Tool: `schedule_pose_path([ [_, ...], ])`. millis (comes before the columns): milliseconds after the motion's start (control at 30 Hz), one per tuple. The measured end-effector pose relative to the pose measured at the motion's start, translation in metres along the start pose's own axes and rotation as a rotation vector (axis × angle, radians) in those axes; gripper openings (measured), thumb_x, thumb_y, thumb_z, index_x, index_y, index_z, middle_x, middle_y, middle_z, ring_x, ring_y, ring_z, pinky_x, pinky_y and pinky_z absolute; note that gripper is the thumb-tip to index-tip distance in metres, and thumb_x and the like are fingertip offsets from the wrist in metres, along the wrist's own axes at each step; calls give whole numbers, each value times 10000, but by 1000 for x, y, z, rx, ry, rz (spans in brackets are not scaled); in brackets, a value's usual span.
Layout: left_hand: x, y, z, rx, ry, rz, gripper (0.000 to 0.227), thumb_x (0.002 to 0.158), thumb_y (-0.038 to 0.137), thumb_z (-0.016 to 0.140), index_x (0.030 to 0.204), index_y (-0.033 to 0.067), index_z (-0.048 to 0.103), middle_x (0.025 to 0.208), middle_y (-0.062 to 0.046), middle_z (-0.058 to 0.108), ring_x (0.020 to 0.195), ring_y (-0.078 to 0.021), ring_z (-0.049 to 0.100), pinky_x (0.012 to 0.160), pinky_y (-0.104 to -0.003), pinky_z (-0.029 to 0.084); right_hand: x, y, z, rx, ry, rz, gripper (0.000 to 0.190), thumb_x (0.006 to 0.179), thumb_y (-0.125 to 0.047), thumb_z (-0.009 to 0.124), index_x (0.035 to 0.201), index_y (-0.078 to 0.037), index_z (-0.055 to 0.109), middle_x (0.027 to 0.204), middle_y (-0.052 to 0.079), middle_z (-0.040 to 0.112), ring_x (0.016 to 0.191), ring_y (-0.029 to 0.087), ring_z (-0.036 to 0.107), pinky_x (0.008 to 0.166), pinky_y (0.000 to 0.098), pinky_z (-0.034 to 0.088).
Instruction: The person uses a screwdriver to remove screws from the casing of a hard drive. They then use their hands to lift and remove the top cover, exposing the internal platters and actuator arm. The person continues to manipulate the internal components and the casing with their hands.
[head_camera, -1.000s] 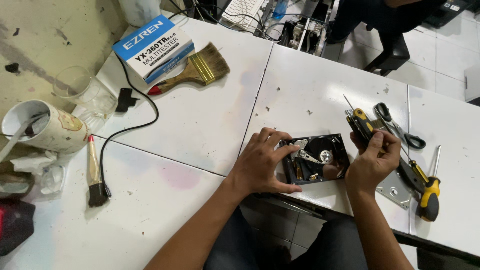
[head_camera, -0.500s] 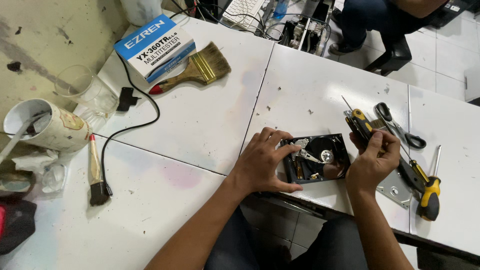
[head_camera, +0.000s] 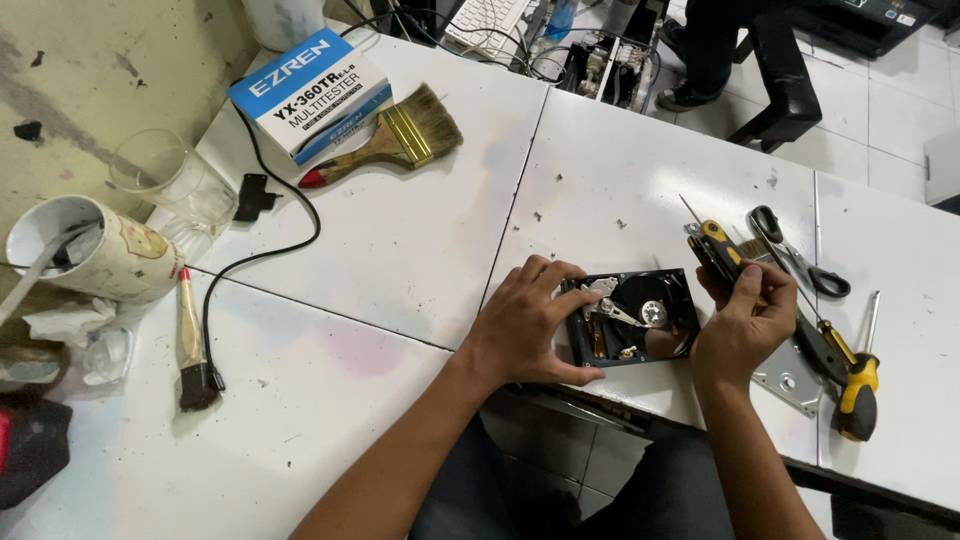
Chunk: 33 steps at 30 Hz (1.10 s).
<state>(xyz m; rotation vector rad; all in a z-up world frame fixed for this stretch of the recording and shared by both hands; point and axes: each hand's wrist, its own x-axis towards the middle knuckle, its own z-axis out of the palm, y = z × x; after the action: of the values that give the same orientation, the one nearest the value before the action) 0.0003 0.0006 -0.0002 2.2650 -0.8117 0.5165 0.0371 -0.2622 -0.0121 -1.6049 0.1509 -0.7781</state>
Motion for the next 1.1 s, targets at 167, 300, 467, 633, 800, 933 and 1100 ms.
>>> schedule_pose_path([
  [167, -1, -1, 3, 1, 24, 9, 883, 623, 686, 903, 1292, 140, 717, 1319, -108, 613, 1137, -339, 553, 1002, -473, 502, -2, -3, 0, -17, -13, -13, 103, 1197, -117, 514, 1158, -32, 557, 1173, 140, 557, 1081, 263, 686, 926, 414, 742],
  [300, -1, 0, 2, 2, 11, 2, 876, 629, 688, 896, 1293, 146, 716, 1324, -103, 614, 1152, -339, 549, 1003, -472, 506, -2, -2, 0, -26, -11, -23, 115, 1193, -126, 515, 1155, -29, 564, 1186, 145, 550, 1073, 269, 670, 931, 425, 740],
  [467, 0, 0, 0, -3, 31, 17, 905, 637, 675, 904, 1331, 138, 685, 1303, -108, 614, 1117, -332, 553, 988, -468, 510, -1, 1, -1, -19, -8, -19, 115, 1193, -130, 526, 1159, -28, 567, 1153, 139, 559, 1057, 249, 676, 920, 418, 741],
  [633, 1, 1, -2, 45, 7, 21, 1044, 660, 714, 859, 1465, 111, 577, 1278, -89, 605, 1071, -306, 531, 972, -445, 500, -2, -3, 0, -39, -23, -22, 125, 1193, -127, 524, 1144, -23, 574, 1157, 132, 552, 1060, 253, 668, 914, 417, 742],
  [800, -1, -2, 3, 28, 22, 39, 884, 657, 664, 897, 1364, 194, 654, 1287, -110, 585, 1096, -317, 530, 963, -457, 516, -2, -2, 0, -33, -26, -30, 113, 1198, -114, 526, 1151, -23, 572, 1160, 133, 547, 1050, 255, 671, 923, 419, 744],
  [933, -1, 0, 5, 58, -16, 21, 766, 665, 675, 864, 1291, 265, 699, 1324, -113, 564, 1094, -327, 519, 923, -443, 503, -2, -2, 0, -38, -26, -26, 107, 1192, -106, 528, 1162, -15, 576, 1171, 135, 549, 1067, 264, 673, 907, 416, 743],
  [1100, -1, 1, 4, 71, -67, 13, 767, 685, 667, 858, 1305, 250, 686, 1336, -116, 561, 1130, -333, 513, 930, -448, 520, -4, -3, 0, -34, -43, -26, 119, 1195, -114, 521, 1158, -13, 569, 1158, 131, 543, 1048, 262, 671, 921, 437, 744],
])
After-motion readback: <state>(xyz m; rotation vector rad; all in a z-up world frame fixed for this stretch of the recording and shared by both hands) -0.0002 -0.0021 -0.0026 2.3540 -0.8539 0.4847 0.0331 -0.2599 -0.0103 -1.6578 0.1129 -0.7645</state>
